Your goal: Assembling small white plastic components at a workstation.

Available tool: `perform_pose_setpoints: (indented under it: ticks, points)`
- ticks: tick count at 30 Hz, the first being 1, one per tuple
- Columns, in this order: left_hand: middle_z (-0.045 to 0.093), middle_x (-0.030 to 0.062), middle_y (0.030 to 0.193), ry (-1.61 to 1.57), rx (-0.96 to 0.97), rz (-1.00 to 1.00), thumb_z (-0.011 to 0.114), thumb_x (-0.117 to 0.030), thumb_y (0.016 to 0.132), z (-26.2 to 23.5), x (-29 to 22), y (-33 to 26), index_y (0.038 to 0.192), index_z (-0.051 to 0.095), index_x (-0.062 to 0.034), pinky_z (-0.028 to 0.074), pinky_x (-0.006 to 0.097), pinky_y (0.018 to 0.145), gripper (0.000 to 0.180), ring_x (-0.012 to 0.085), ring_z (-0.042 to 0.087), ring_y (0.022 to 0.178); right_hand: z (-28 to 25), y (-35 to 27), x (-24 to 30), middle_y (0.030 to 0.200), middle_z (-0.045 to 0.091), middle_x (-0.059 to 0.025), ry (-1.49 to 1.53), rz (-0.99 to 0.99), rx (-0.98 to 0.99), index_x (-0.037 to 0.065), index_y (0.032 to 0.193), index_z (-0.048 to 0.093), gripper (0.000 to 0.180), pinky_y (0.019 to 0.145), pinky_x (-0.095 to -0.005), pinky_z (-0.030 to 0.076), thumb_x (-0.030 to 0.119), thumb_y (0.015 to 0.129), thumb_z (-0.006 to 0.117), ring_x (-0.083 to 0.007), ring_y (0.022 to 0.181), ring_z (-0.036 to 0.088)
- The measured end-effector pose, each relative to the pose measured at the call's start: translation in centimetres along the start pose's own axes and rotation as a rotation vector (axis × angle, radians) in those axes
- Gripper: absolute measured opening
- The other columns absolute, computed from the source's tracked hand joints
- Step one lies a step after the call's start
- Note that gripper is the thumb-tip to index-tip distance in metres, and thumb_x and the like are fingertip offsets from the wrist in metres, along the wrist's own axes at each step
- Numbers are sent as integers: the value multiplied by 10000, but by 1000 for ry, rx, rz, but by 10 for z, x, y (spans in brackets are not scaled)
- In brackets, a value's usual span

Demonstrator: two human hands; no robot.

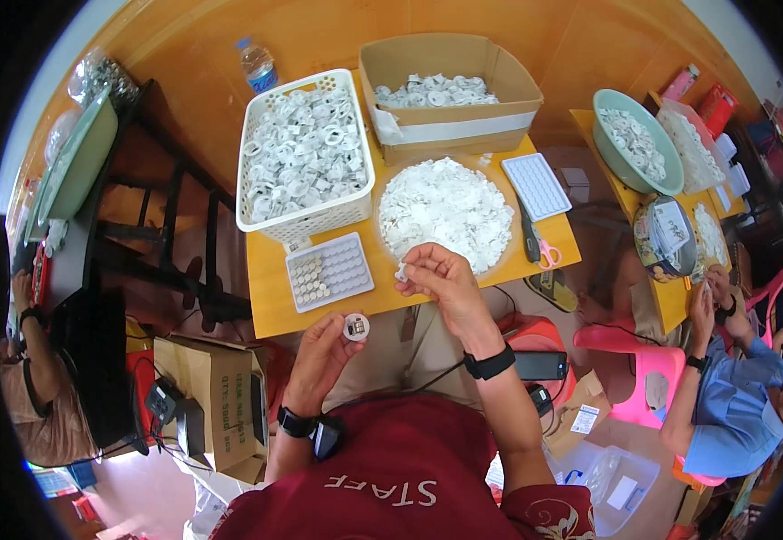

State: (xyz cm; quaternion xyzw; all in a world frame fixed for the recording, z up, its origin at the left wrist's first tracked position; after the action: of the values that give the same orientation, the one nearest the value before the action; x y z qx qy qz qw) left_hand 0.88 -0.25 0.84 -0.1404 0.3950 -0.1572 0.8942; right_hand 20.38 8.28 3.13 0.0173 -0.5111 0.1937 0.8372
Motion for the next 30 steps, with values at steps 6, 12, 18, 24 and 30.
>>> perform_pose_setpoints:
  ticks: [6, 12, 18, 24, 30]
  points:
    - [595, 100, 981, -24, 15, 35, 493, -175, 891, 2, -6, -1, 1017, 558, -5, 508, 252, 707, 220, 140, 586, 816, 29, -14, -1, 885, 588, -57, -17, 91, 71, -13, 1003, 555, 195, 666, -251, 498, 41, 816, 566, -144, 747, 615]
    - [595, 84, 960, -41, 42, 51, 495, -163, 892, 5, -7, -2, 1034, 559, 4, 507, 250, 704, 228, 138, 590, 816, 35, -25, -5, 898, 586, -47, -271, 1, 73, -14, 942, 591, 139, 648, -210, 470, 0, 806, 567, -107, 751, 592]
    - [601, 85, 939, 31, 41, 62, 487, -146, 894, 7, -9, -4, 1025, 560, 13, 504, 253, 703, 219, 141, 593, 802, 55, -40, -9, 771, 581, -27, -553, -248, 16, 6, 916, 619, 170, 598, -199, 445, -45, 755, 596, -85, 701, 561]
    - [605, 79, 935, 76, 35, 65, 489, -142, 893, 4, -8, -2, 1031, 561, 17, 500, 248, 701, 223, 130, 592, 799, 64, -39, -7, 725, 567, -20, -759, -284, 26, 30, 853, 645, 148, 475, -201, 368, -44, 731, 610, -71, 549, 470]
    - [609, 67, 927, 90, 41, 62, 497, -146, 890, 3, -6, -3, 1028, 569, 9, 499, 241, 698, 220, 114, 589, 795, 61, -39, -12, 717, 563, -25, -773, -312, 56, 35, 862, 647, 150, 449, -208, 332, -35, 734, 608, -70, 511, 430]
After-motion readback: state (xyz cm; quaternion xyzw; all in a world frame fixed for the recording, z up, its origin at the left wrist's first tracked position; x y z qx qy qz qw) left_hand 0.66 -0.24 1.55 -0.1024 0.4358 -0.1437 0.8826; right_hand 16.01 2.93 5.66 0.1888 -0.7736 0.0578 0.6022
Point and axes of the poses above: each hand's wrist, its own y-axis towards the middle knuckle, its own z-axis out of the palm, x = y × z, the point moved 1 cm from there along y, towards the middle knuckle
